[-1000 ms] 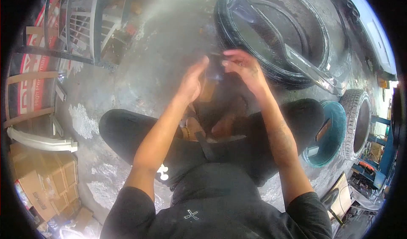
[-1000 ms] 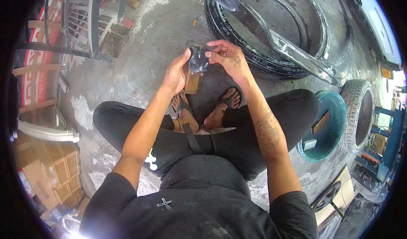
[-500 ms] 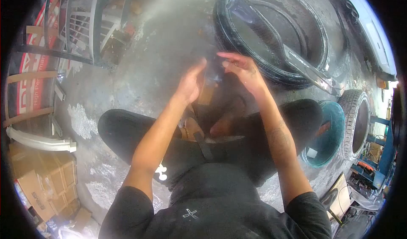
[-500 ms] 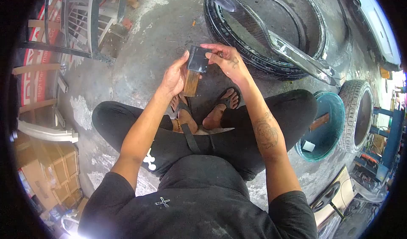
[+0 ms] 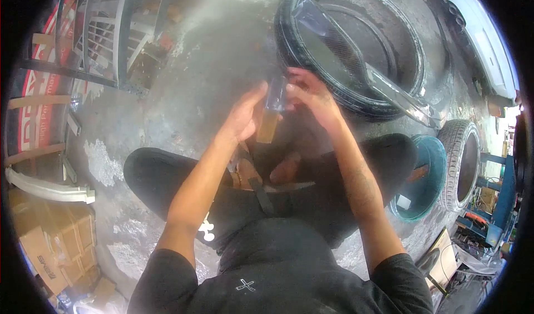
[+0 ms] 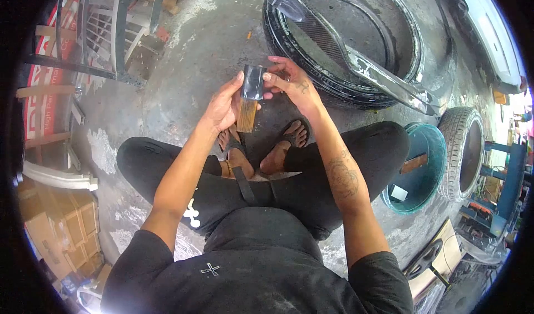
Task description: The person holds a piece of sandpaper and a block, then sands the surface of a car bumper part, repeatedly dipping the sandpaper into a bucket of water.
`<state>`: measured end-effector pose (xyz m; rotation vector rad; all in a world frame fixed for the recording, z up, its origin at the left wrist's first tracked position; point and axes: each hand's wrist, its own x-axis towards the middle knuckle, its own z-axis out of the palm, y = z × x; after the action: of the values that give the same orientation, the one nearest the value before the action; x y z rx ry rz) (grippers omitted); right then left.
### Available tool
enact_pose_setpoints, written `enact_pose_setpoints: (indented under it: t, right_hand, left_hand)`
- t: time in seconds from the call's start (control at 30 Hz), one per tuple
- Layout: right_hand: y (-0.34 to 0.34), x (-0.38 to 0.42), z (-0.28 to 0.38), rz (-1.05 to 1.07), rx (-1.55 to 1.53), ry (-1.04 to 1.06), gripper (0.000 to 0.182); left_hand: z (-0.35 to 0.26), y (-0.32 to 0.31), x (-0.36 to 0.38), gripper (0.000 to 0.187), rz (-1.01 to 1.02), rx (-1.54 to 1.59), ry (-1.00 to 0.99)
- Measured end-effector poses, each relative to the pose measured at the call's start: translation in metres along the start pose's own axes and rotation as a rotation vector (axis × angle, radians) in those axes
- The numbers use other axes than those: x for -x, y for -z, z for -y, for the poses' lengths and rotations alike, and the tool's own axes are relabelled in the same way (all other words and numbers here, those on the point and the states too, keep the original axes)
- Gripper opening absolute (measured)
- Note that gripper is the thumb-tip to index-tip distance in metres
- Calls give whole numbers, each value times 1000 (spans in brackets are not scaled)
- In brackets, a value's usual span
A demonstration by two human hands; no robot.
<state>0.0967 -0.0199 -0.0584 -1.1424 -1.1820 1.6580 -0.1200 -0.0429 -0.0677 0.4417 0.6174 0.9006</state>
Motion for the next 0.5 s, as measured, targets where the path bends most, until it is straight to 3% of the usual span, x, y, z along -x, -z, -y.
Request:
enact_pose_setpoints:
  t: [0.07, 0.17, 0.23, 0.27, 0.3, 0.33, 0.4, 0.43, 0.47, 0.5]
  right_hand:
    - [-2, -1, 0, -21, 22, -3, 56]
    - [-4, 2, 7, -90, 113, 16, 49]
    - [-7, 16, 37, -218, 634, 427, 39]
    - [-15, 26, 67, -305, 680, 541, 34]
    - [-7, 27, 90, -411, 1002, 808, 43]
    - [4, 20, 106, -462, 1128, 885, 59]
    - [21, 3, 124, -583, 1460, 840, 73]
    - [35, -10, 123, -579, 1464, 840, 73]
    - [49, -24, 116, -430, 1409, 596, 77]
    - [56, -36, 110, -282, 1341, 356, 81]
  left_hand:
    - [-3, 1, 1, 46, 53, -38, -4]
    - [-4, 11, 0, 47, 14, -115, -113]
    - [-6, 15, -2, 48, -17, -144, -162]
    - [-6, 16, -3, 48, -57, -178, -206]
    - [-5, 15, -3, 50, -114, -180, -248]
    - [-6, 19, -6, 50, -119, -173, -249]
    - [-11, 24, -20, 47, -234, -452, -329]
    - [-13, 21, -31, 45, -352, -484, -383]
    - [-17, 19, -41, 45, -354, -478, -384]
    - [-22, 18, -52, 46, -488, -703, -486]
